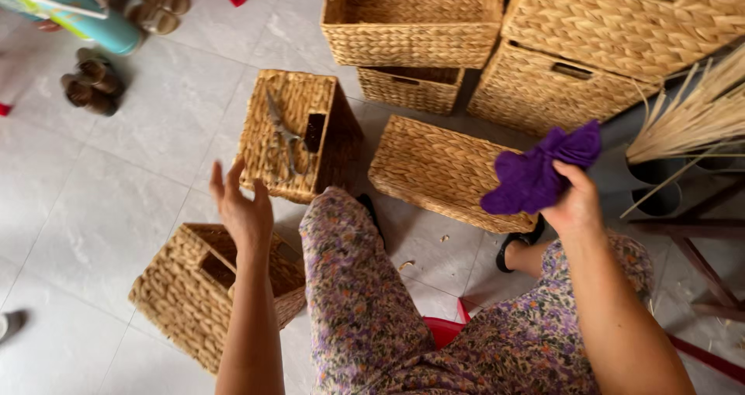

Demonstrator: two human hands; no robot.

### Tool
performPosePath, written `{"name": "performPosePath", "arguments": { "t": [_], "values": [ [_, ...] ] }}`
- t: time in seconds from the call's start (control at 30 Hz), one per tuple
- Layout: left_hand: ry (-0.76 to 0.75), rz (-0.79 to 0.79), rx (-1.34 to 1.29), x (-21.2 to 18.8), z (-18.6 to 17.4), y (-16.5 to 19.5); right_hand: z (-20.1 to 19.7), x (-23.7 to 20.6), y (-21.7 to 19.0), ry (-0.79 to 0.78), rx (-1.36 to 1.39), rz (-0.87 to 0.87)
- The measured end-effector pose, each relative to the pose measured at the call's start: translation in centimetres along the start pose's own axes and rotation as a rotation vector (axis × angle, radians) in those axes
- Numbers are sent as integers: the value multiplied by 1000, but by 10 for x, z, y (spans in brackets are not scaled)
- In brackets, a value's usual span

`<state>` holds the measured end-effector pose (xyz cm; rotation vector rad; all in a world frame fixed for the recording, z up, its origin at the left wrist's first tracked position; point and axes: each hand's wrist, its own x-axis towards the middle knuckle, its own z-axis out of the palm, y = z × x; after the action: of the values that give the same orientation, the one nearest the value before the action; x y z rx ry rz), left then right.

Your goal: The person sits on the floor and wipes woven water-hyacinth storage baskets with a purple cloth, turning each basket to clean its sides and inside. They use scissors to trim loose fibers from a basket edge and pick small debris from the weave by hand.

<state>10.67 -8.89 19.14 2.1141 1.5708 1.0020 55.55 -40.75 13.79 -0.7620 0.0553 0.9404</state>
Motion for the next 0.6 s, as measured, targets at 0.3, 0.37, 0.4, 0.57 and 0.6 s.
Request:
{"name": "performPosePath", "arguments": {
  "t": [0.3, 0.37, 0.4, 0.57, 0.6],
  "values": [
    [-336, 385, -197, 64, 192, 147, 34, 26, 15, -62, -119, -16],
    [-430, 372, -143, 74, 241, 165, 41, 35, 17, -48, -149, -33],
    [-452, 384, -129, 80, 264, 174, 44, 40, 17, -37, -163, -57],
    [-476, 518, 36, 111, 357, 219, 44, 60, 10, 27, -210, 6],
    [-471, 548, 95, 117, 369, 227, 42, 62, 8, 30, -201, 9]
  ]
}}
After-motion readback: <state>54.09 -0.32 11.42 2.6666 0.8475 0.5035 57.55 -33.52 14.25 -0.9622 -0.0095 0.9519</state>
